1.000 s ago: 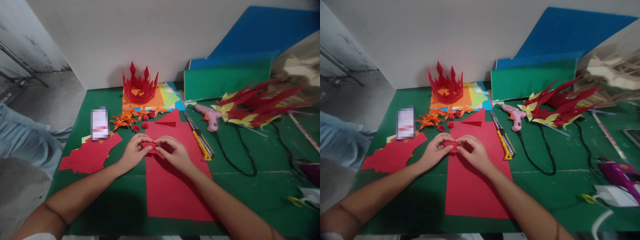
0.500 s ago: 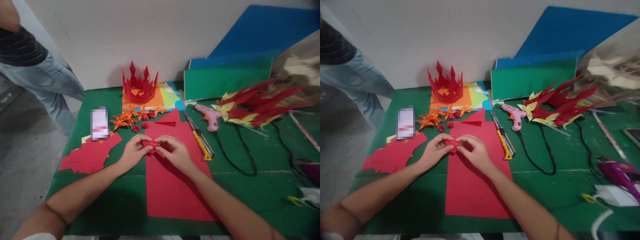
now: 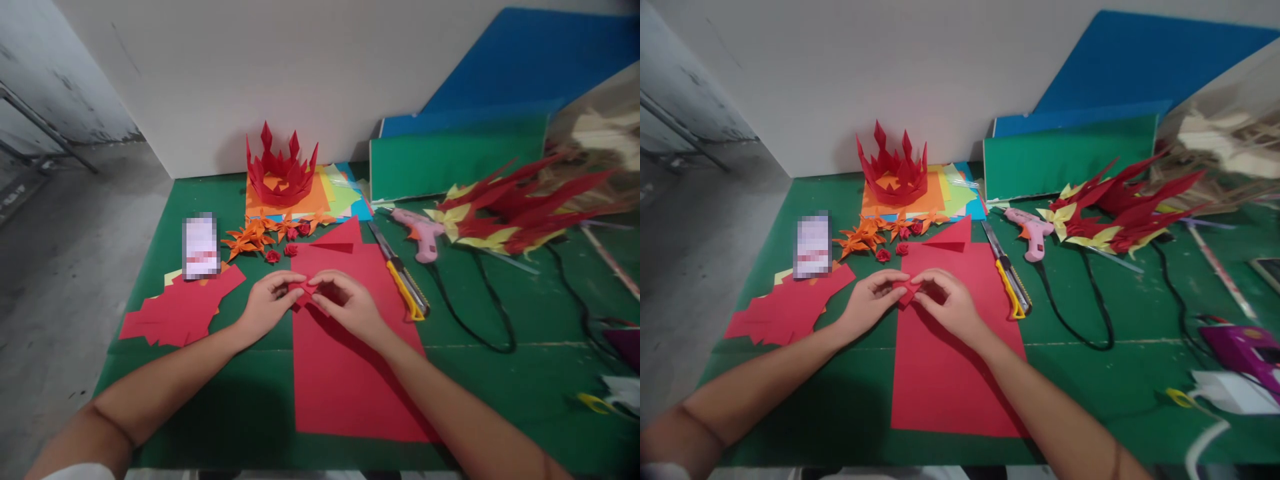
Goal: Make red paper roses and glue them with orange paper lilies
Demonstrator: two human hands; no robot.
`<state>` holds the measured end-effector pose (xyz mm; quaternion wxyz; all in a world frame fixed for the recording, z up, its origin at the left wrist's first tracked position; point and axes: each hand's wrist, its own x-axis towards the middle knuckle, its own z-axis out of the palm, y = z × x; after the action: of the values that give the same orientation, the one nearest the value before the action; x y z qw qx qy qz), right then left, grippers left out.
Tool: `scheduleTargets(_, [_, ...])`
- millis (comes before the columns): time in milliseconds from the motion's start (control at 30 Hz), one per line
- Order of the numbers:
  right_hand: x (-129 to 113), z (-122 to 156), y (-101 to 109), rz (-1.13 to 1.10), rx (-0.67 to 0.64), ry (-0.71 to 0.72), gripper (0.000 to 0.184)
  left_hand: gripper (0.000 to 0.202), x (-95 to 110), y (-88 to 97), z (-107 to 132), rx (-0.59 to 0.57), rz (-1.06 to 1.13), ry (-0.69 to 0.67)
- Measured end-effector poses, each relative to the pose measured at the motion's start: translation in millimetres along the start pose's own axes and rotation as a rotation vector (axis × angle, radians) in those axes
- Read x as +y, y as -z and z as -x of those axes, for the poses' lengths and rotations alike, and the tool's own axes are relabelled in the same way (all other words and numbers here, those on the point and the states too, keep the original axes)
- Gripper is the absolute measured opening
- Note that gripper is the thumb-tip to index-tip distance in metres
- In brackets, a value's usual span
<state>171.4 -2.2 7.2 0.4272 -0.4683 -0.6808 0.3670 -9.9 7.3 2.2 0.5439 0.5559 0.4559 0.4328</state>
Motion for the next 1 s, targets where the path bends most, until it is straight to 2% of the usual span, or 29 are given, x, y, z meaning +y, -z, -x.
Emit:
scheduleTargets(200, [1.1,-0.8,1.1,-0.006,-0.019,-0.015,0.011,0.020,0.4,-0.7,-0.4,-0.032,-0.031,-0.018])
scheduleTargets(567, [1.5,0.5,1.9,-0.135,-0.010,-0.125,0.015,0.018,-2.6,-0.7,-0.3,-0.056,0.047,-0.019])
scheduleTargets(733, [-2.1,1.3,0.7,-0.148,0.059,-0.205,0.017,0.016,3.0,-0.9,1.0,-0.057,-0.046,-0.097])
scheduleTargets(867, [-4.5,2.6,-2.8,-0.220,0.048,-0.290,0.020,0.009,10.5,-0.4,3.7,-0.030,-0.149,-0.156])
scheduleTargets(1000, [-6.6,3.1,-5.6,-0.290,0.042,-0.309,0.022,0.006,13.9,-1.3,6.0,0.017,-0.186,-0.185])
